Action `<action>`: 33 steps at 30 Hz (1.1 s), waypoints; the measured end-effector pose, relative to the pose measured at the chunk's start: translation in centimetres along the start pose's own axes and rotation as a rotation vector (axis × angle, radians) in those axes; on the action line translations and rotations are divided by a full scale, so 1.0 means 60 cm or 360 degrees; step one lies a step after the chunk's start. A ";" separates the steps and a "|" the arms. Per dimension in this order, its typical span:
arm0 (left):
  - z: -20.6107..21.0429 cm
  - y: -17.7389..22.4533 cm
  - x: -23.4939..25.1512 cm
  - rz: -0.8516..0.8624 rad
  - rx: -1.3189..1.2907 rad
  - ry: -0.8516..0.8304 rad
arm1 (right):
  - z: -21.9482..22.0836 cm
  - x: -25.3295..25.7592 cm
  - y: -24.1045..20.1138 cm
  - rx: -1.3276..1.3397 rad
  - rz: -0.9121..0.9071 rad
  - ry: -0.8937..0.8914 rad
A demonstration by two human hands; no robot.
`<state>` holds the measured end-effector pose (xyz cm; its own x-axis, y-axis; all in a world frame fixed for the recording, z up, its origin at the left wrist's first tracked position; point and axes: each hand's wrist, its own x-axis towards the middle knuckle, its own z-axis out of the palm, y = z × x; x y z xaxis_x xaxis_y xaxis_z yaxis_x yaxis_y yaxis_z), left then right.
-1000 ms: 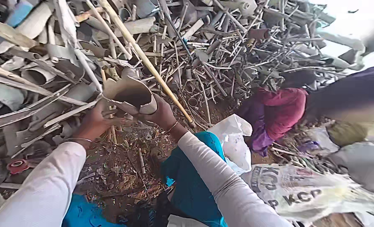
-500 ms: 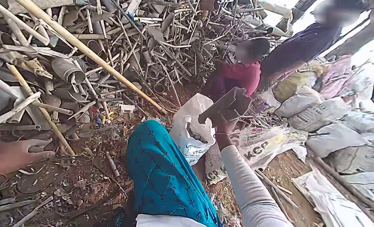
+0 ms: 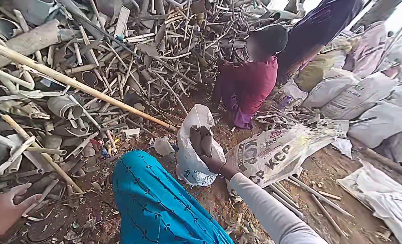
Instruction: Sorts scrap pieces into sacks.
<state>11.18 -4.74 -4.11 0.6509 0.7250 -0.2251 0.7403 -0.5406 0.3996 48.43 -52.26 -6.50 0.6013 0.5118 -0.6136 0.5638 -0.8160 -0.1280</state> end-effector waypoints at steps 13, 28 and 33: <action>0.244 0.676 -0.113 0.0713 0.0271 -0.0742 | 0.029 -0.073 -0.018 0.0105 -0.0264 0.0014; 0.346 0.668 -0.042 0.0441 0.0436 -0.0707 | 0.046 -0.056 -0.044 -0.0092 -0.0587 -0.0251; 0.326 0.683 -0.026 0.0332 0.0354 -0.0665 | -0.032 -0.067 -0.023 -0.0019 -0.0137 -0.0014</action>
<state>43.78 -36.39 -4.77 0.7664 0.3846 -0.5146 0.5759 -0.7661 0.2852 46.30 -52.65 -2.39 0.5454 0.5773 -0.6077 0.6199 -0.7658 -0.1711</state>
